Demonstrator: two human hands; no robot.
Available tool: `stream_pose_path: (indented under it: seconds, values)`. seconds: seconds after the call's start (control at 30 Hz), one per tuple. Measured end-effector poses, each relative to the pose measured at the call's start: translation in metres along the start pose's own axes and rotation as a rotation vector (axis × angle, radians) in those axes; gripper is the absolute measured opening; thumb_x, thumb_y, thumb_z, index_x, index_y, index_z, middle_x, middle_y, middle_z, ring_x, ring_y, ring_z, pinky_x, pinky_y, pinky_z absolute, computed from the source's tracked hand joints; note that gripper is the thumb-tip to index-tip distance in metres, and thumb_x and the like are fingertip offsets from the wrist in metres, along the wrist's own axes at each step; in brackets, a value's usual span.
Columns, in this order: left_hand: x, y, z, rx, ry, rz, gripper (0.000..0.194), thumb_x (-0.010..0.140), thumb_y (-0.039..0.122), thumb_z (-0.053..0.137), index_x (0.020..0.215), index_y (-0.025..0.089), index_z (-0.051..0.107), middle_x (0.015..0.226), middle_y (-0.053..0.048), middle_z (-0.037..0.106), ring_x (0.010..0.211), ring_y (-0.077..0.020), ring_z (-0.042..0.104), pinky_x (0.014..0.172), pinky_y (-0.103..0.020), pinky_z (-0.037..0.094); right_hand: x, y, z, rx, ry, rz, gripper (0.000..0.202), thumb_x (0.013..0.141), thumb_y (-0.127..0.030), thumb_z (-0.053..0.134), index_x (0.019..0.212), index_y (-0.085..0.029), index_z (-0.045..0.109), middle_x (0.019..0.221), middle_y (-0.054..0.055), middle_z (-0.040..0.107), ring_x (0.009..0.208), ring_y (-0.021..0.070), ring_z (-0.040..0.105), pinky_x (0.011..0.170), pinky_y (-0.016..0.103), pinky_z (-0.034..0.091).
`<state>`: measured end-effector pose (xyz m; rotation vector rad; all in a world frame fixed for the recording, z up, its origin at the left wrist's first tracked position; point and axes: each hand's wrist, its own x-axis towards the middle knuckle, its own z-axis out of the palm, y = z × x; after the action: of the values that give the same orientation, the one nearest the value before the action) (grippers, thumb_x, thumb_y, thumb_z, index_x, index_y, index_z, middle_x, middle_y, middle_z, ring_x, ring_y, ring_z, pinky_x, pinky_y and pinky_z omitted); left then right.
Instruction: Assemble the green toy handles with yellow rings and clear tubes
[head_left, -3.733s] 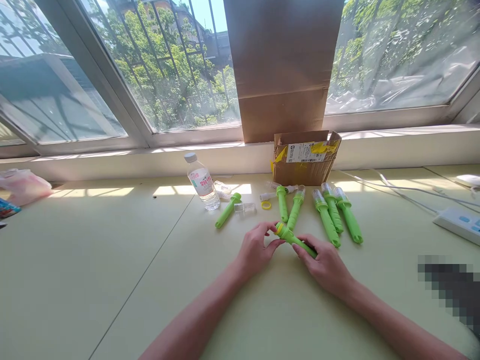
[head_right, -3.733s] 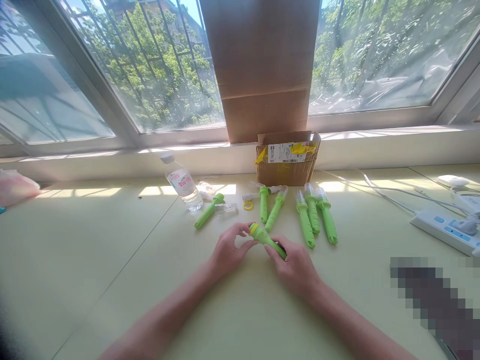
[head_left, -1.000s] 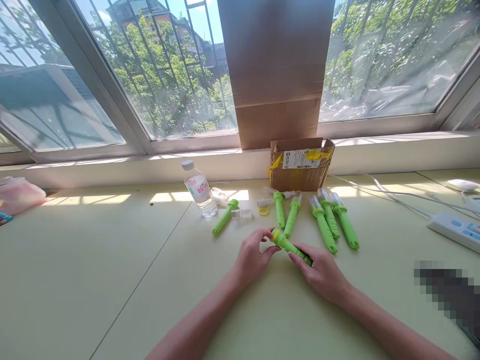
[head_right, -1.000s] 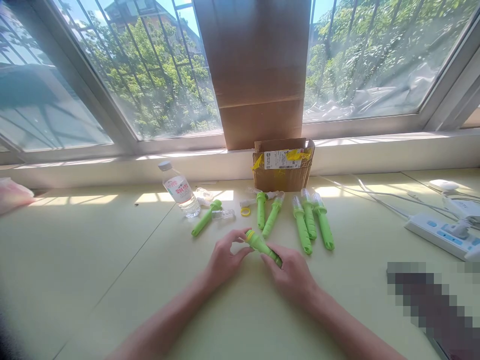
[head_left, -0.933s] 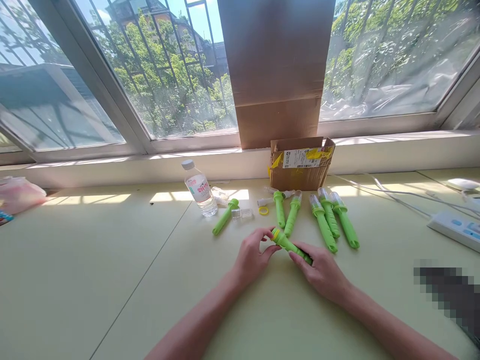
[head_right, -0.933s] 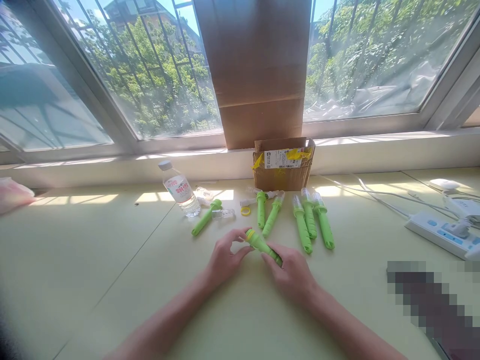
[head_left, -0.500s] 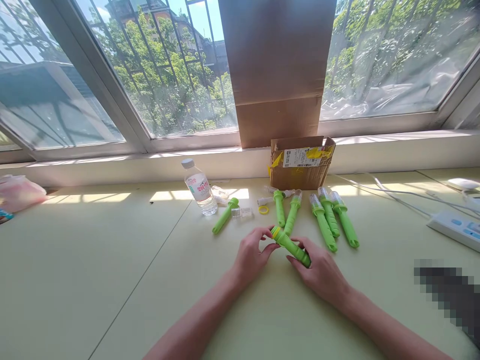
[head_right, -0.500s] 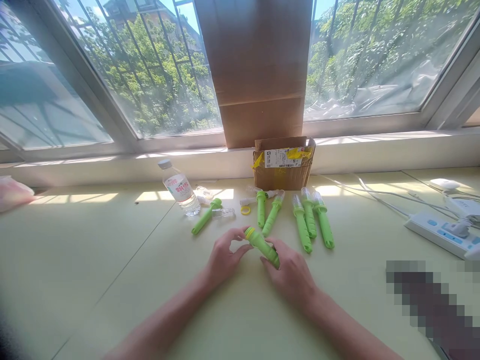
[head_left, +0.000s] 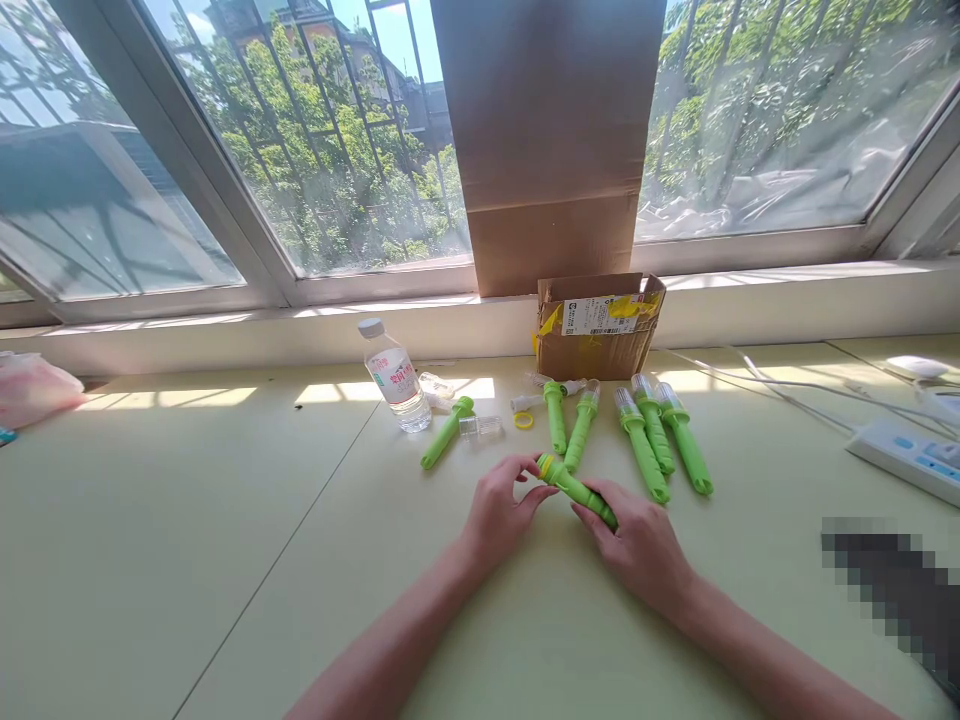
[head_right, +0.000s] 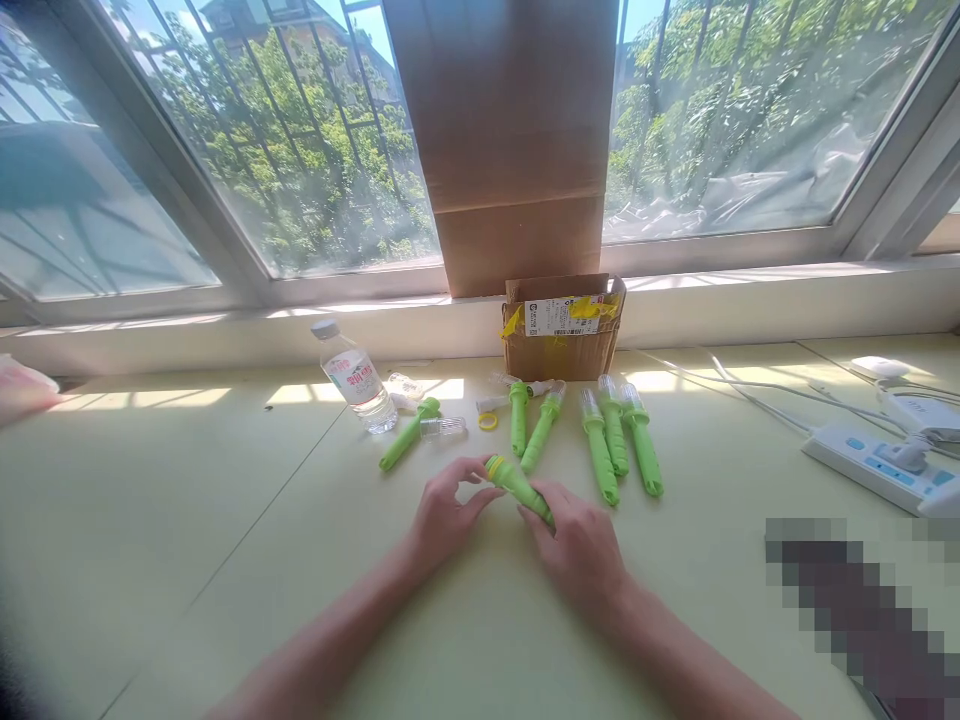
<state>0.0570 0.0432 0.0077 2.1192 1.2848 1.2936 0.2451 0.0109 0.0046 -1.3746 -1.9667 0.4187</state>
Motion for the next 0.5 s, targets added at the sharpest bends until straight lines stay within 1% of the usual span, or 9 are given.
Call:
stream_pose_path:
  seconds: [0.13,0.23,0.33,0.5]
  values:
    - [0.0009,0.0020,-0.0015,-0.003,-0.026,-0.017,0.020,0.075,0.029,0.068,0.084,0.020,0.052,0.108,-0.005,0.068,0.088,-0.0164,0.066,0.075,-0.033,0.055,0.0016,-0.0006,-0.0028,0.082,-0.051,0.049,0.025,0.088,-0.034,0.046,0.104,-0.022,0.062,0.084,0.003,0.069,0.067,0.0174,0.059,0.059,0.027,0.041]
    - [0.0016,0.0022,-0.0023,-0.026,-0.072,-0.011,0.022,0.074,0.026,0.069,0.087,0.020,0.051,0.113,-0.006,0.066,0.095,-0.0177,0.065,0.077,-0.033,0.055,0.0039,-0.0017,-0.0051,0.133,-0.073,0.084,0.026,0.087,-0.036,0.047,0.101,-0.022,0.064,0.080,0.003,0.069,0.062,0.0168,0.057,0.056,0.026,0.041]
    - [0.0018,0.0017,-0.0024,-0.033,-0.098,-0.017,0.019,0.077,0.022,0.066,0.087,0.020,0.050,0.112,-0.005,0.066,0.101,-0.0186,0.063,0.078,-0.033,0.054,0.0057,-0.0020,-0.0064,0.177,-0.103,0.115,0.027,0.087,-0.037,0.047,0.101,-0.022,0.064,0.081,0.002,0.069,0.066,0.0172,0.058,0.058,0.026,0.041]
    - [0.0012,0.0017,-0.0022,0.005,-0.083,-0.021,0.018,0.077,0.022,0.066,0.086,0.021,0.050,0.112,-0.004,0.066,0.092,-0.0172,0.065,0.075,-0.032,0.054,0.0057,-0.0007,-0.0072,0.238,-0.126,0.137,0.029,0.087,-0.038,0.047,0.103,-0.021,0.064,0.083,0.002,0.069,0.072,0.0177,0.060,0.063,0.026,0.042]
